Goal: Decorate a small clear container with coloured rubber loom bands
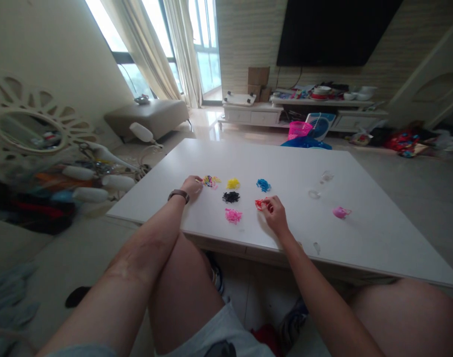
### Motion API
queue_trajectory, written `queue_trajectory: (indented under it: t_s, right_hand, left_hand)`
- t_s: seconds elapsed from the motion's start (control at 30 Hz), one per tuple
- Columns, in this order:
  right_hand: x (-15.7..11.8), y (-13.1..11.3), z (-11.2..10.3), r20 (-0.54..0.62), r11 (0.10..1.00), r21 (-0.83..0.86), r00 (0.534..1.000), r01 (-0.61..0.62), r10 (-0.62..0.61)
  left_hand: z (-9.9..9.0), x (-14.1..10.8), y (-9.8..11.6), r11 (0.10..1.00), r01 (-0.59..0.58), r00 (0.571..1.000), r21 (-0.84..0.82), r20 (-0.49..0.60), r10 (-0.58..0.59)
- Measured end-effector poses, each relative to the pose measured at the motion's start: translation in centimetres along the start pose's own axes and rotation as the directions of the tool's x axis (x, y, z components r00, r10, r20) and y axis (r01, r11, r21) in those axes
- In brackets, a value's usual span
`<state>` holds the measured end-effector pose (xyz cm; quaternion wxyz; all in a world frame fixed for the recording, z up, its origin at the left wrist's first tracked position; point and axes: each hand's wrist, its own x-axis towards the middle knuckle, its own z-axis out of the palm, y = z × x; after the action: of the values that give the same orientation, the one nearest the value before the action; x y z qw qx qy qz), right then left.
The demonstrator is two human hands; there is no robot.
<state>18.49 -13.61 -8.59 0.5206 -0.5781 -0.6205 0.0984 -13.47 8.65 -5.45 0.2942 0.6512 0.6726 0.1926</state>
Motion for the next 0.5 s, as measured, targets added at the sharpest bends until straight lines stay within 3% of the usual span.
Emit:
queue_trajectory:
  t_s: [0.23, 0.5]
  right_hand:
    - [0.06, -0.02, 0.06, 0.006, 1.000, 0.004, 1.000, -0.015, 0.015]
    - [0.04, 0.08, 0.10, 0.005, 1.000, -0.002, 1.000, -0.015, 0.015]
  left_hand:
    - [1.02, 0.28, 0.25, 0.998, 0.058, 0.997, 0.041, -0.056, -0.055]
    - [0.20, -0.14, 0.63, 0.995, 0.088, 0.995, -0.046, -0.041, -0.090]
